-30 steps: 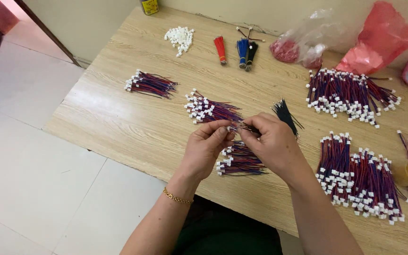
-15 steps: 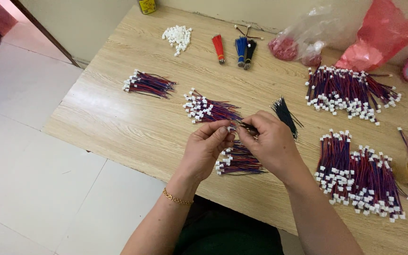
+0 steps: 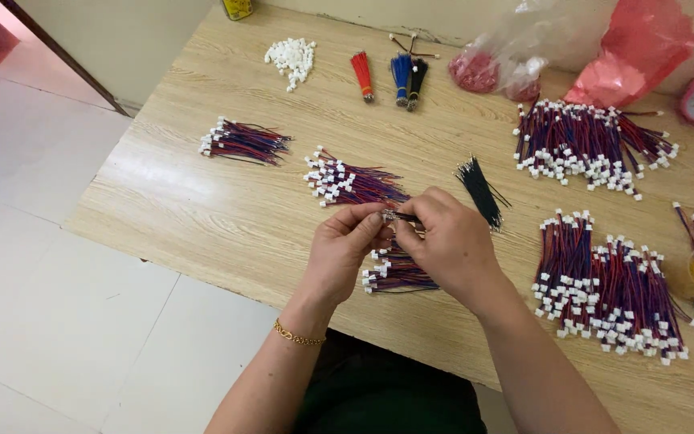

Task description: The person assembles wire harnesses by inserting small white plastic connectors onto the ends of red and blue wires. They work at a wooden table, picking up wires and sliding the connectors into place by hand, then placing the finished bundles back on the table.

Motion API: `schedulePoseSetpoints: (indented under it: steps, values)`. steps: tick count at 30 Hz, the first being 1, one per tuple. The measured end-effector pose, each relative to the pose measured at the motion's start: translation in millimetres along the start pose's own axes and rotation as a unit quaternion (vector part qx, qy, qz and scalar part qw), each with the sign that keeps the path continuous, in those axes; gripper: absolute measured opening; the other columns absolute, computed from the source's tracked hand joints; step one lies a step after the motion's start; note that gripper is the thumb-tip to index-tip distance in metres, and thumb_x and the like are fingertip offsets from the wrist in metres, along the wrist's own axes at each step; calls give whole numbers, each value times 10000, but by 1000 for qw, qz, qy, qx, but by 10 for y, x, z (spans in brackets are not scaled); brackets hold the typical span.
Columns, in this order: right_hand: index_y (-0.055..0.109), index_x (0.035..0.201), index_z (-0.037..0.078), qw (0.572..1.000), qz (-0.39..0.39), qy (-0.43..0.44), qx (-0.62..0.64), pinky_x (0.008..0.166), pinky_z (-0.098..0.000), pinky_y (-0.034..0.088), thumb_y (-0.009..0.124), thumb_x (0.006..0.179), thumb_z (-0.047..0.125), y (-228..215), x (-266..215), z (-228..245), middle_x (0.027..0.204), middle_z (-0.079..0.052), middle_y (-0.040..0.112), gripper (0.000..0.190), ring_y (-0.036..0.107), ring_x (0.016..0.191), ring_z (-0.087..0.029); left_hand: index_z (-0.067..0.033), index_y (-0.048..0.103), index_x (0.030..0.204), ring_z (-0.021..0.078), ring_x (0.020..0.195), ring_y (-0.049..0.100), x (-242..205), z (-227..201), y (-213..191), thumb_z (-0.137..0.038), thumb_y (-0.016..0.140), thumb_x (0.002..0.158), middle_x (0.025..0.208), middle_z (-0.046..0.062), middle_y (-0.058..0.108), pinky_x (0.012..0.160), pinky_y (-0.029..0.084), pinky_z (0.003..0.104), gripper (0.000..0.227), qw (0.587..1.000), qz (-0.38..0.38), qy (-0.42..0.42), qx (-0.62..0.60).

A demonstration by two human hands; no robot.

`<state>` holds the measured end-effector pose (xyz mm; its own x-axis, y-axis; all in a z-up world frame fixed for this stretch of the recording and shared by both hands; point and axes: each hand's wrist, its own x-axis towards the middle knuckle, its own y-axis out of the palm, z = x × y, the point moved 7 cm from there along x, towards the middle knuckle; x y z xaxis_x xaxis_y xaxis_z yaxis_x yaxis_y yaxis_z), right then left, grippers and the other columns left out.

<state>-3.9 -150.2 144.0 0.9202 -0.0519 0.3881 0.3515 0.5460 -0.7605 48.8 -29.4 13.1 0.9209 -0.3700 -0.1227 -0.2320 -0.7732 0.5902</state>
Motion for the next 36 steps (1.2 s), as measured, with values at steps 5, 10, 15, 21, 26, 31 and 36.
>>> schedulePoseSetpoints:
  steps: [5,10,15,21,26,31,36]
  values:
    - [692,844,151,1000,3,15,26,635,-297,521,701,829,223,45,5,-98,723,-25,598,75,665,720,-206,41,655,1092,237,794,718,21,45,-13,-54,626,923,921,161,686,700,629,323,196,1000,0,8,6]
    - [698,832,156,1000,-3,7,14,607,-300,516,706,826,223,79,-15,-123,700,-30,587,68,662,701,-216,32,661,1072,223,802,717,17,62,-52,-55,636,919,920,149,694,719,625,324,178,999,-2,17,40]
    - [688,843,140,1000,-6,5,26,618,-325,518,699,845,232,78,-25,-131,701,-46,582,92,658,710,-246,37,661,1080,213,789,716,-13,-18,13,-56,624,926,909,148,695,706,625,317,184,999,-1,15,43]
    - [691,853,144,1000,-9,-5,-1,606,-336,515,704,819,212,85,-32,-127,705,-47,576,77,655,704,-246,28,656,1078,216,783,715,14,85,-22,-70,622,930,909,145,693,699,626,313,181,1000,-5,7,23]
    - [705,884,151,997,4,31,70,657,-313,520,708,828,227,70,-27,-187,729,-43,607,94,665,754,-220,38,650,1083,226,782,722,-8,60,29,-62,617,930,906,148,690,697,631,316,186,1000,1,-1,-6]
    - [705,911,92,984,48,77,152,715,-384,520,672,857,222,98,-61,-266,769,-124,649,144,670,799,-311,34,655,1071,235,799,721,-6,88,29,-52,622,926,904,139,682,721,633,338,172,1000,4,5,-9]
    - [693,892,66,998,36,17,56,715,-412,520,707,850,257,55,-40,-140,767,-147,636,196,658,822,-342,39,675,1084,246,814,700,15,61,57,-56,662,904,911,167,685,730,609,384,204,998,-8,26,59]
